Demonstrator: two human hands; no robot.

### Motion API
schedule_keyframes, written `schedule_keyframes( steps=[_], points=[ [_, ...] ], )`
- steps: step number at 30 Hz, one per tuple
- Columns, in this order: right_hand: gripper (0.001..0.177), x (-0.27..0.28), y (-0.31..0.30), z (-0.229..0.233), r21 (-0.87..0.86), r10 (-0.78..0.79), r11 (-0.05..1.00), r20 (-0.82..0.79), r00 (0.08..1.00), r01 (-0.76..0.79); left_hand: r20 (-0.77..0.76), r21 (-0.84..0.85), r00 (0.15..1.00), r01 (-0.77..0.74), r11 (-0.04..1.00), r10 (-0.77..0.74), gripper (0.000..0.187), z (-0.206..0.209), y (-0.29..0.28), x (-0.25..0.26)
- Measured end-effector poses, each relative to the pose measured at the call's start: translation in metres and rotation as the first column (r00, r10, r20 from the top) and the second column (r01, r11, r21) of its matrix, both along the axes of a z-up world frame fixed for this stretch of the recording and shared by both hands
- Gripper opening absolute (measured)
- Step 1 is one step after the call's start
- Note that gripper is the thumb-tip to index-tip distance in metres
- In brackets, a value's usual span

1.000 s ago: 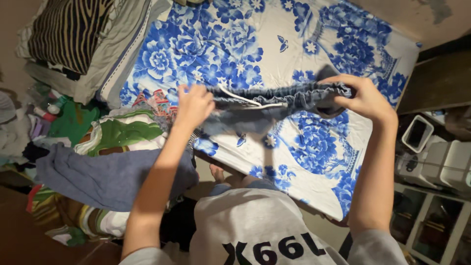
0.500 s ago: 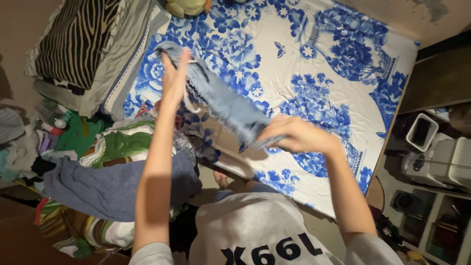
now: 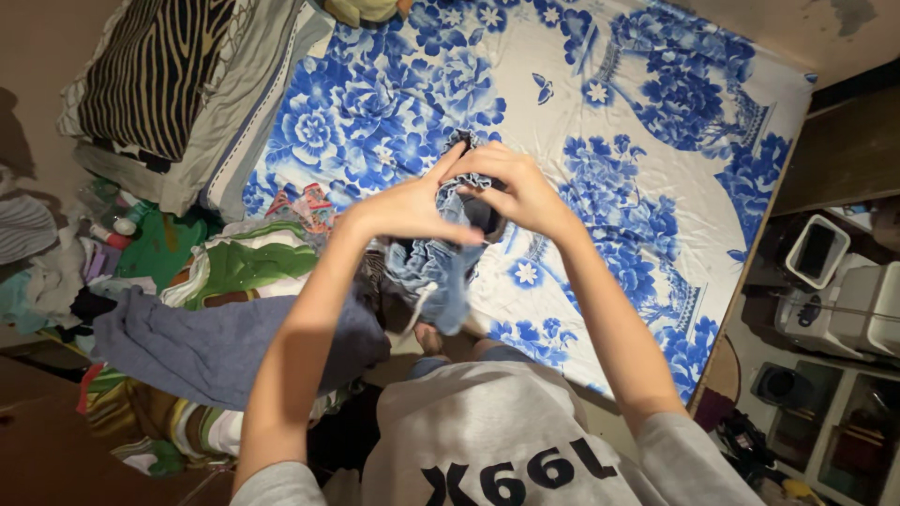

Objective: The person folds various garments including denim shorts, a gray t-shirt, a patterned shirt, red shorts, and a gray patterned top. Each item is smoothed, folded into a compact rectangle, and placed on a growing stack on the bed.

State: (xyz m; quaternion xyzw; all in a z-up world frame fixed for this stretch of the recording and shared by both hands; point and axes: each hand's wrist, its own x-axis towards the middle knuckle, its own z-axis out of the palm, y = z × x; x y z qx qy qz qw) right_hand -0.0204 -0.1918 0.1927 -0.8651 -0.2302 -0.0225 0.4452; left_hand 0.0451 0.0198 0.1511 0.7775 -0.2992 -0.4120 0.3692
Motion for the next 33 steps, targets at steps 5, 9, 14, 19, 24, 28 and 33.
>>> schedule_keyframes(
  steps=[5, 9, 14, 19, 24, 28, 33],
  points=[
    [0.036, -0.014, -0.011, -0.054, 0.098, -0.330, 0.943, 0.145, 0.933, 0.318, 0.111, -0.326, 0.986, -0.084, 0.942, 0.126, 0.126, -0.004, 0.004, -0.020],
    [0.064, -0.014, -0.057, -0.153, 0.541, -0.606, 0.574, -0.223, 0.763, 0.614, 0.049, -0.509, 0.970, -0.180, 0.842, 0.237, 0.119, 0.001, 0.008, -0.021],
    [0.075, -0.068, -0.050, -0.272, 0.371, -0.042, 0.319, -0.914, 0.404, 0.872, -0.268, -0.411, 0.914, -0.394, 0.822, 0.304, 0.101, 0.056, 0.037, -0.032],
    [0.075, -0.142, 0.016, -0.306, 0.350, 0.399, 0.279, -0.889, 0.223, 0.895, -0.628, -0.376, 0.711, -0.633, 0.677, 0.316, 0.076, 0.084, 0.080, -0.031],
    [0.076, -0.143, 0.003, -0.303, 0.331, 0.309, 0.265, -0.919, 0.245, 0.905, -0.697, -0.226, 0.622, -0.662, 0.715, 0.356, 0.068, 0.039, 0.131, 0.010],
    [0.077, -0.112, -0.040, -0.293, 0.339, 0.214, 0.355, -0.937, 0.277, 0.871, -0.413, -0.144, 0.815, -0.500, 0.854, 0.407, 0.079, -0.016, 0.141, 0.019],
    [0.078, -0.065, -0.054, -0.267, 0.336, 0.062, 0.482, -0.934, 0.350, 0.809, 0.151, 0.092, 0.883, -0.461, 0.883, 0.445, 0.116, -0.044, 0.107, 0.008]
  ],
)
